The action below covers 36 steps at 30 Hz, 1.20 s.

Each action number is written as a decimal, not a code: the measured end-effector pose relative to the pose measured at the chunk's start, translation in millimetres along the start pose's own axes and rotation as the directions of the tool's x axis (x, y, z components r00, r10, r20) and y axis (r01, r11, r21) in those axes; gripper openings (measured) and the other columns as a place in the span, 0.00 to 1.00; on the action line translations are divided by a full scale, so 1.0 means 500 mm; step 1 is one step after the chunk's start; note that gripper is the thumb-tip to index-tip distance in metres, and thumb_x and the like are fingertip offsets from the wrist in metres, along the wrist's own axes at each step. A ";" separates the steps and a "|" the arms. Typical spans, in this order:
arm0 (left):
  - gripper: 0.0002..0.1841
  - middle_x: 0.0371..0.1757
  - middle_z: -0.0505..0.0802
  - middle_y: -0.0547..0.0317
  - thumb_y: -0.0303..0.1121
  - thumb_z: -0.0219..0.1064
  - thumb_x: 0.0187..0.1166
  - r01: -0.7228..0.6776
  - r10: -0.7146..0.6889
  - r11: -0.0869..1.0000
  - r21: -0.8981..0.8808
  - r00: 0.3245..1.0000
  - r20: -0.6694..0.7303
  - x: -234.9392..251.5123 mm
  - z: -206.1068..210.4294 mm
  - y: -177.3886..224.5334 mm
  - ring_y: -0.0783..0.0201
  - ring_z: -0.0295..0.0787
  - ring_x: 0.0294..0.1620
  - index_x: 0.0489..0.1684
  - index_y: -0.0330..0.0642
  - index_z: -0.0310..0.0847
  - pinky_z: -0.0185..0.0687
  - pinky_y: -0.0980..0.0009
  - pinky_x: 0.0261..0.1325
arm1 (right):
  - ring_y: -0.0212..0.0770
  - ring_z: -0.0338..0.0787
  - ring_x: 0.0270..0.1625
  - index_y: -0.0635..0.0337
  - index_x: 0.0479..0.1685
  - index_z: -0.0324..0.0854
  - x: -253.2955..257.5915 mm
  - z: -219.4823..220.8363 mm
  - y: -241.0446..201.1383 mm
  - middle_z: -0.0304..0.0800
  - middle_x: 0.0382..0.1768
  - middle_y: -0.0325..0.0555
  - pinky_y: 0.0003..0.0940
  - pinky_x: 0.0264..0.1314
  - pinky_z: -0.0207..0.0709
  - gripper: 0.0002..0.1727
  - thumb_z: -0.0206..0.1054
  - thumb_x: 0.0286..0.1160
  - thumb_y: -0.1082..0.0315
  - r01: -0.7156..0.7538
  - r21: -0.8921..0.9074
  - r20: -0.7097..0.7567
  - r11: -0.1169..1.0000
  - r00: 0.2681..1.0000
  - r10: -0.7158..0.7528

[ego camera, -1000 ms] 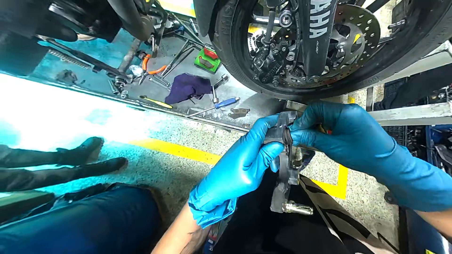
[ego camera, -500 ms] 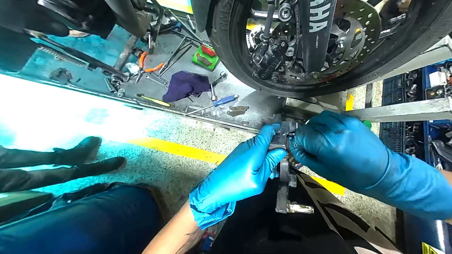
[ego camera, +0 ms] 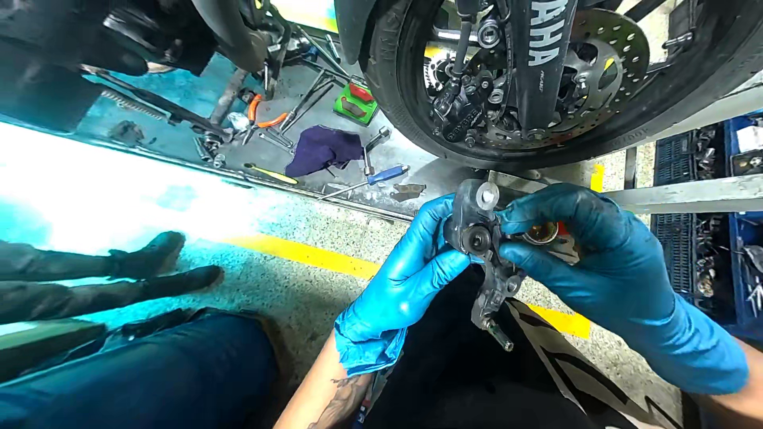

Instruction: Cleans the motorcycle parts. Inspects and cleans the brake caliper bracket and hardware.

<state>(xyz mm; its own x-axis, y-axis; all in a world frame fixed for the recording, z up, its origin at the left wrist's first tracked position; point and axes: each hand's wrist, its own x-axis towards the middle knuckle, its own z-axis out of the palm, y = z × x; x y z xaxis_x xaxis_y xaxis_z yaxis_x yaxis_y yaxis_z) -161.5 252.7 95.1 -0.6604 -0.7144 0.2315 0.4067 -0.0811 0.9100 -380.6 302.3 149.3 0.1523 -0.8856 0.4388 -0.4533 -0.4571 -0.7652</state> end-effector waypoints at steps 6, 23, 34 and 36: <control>0.23 0.67 0.84 0.62 0.28 0.63 0.86 -0.037 0.038 0.999 0.010 0.999 -0.023 0.004 0.011 -0.003 0.71 0.84 0.64 0.79 0.46 0.66 0.83 0.75 0.66 | 0.32 0.86 0.56 0.51 0.50 0.87 -0.016 0.005 -0.013 0.89 0.48 0.38 0.30 0.61 0.80 0.11 0.76 0.73 0.61 0.093 -0.174 -0.012 0.980 0.995 -0.097; 0.18 0.51 0.89 0.64 0.24 0.65 0.80 0.096 -0.085 0.992 0.076 0.986 -0.144 0.011 0.054 0.007 0.74 0.89 0.50 0.66 0.41 0.70 0.88 0.78 0.53 | 0.26 0.89 0.43 0.56 0.37 0.88 -0.039 0.035 0.032 0.89 0.41 0.35 0.19 0.46 0.86 0.05 0.75 0.67 0.76 -0.202 0.581 -0.091 0.789 0.946 0.310; 0.27 0.54 0.89 0.55 0.29 0.65 0.65 0.265 -0.342 0.921 -0.284 0.899 -0.272 0.004 0.045 -0.035 0.64 0.90 0.51 0.69 0.49 0.71 0.88 0.67 0.54 | 0.30 0.93 0.46 0.50 0.46 0.81 -0.061 0.038 0.048 0.93 0.48 0.40 0.23 0.47 0.88 0.10 0.71 0.71 0.74 -0.261 0.704 -0.128 0.661 0.868 0.479; 0.33 0.58 0.88 0.46 0.31 0.69 0.69 0.229 -0.356 0.858 -0.460 0.910 -0.212 0.010 0.033 -0.051 0.53 0.91 0.55 0.79 0.48 0.67 0.90 0.55 0.60 | 0.31 0.92 0.48 0.49 0.52 0.79 -0.069 0.041 0.062 0.92 0.48 0.39 0.25 0.51 0.87 0.17 0.74 0.66 0.75 -0.287 0.704 -0.158 0.649 0.829 0.537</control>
<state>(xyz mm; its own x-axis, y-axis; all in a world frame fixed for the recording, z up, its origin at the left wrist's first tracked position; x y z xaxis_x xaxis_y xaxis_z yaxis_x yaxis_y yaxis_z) -185.5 262.7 78.9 -0.6122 -0.7685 -0.1862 0.4884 -0.5526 0.6754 -382.1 317.3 100.9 -0.2556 -0.9664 0.0271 0.2805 -0.1010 -0.9545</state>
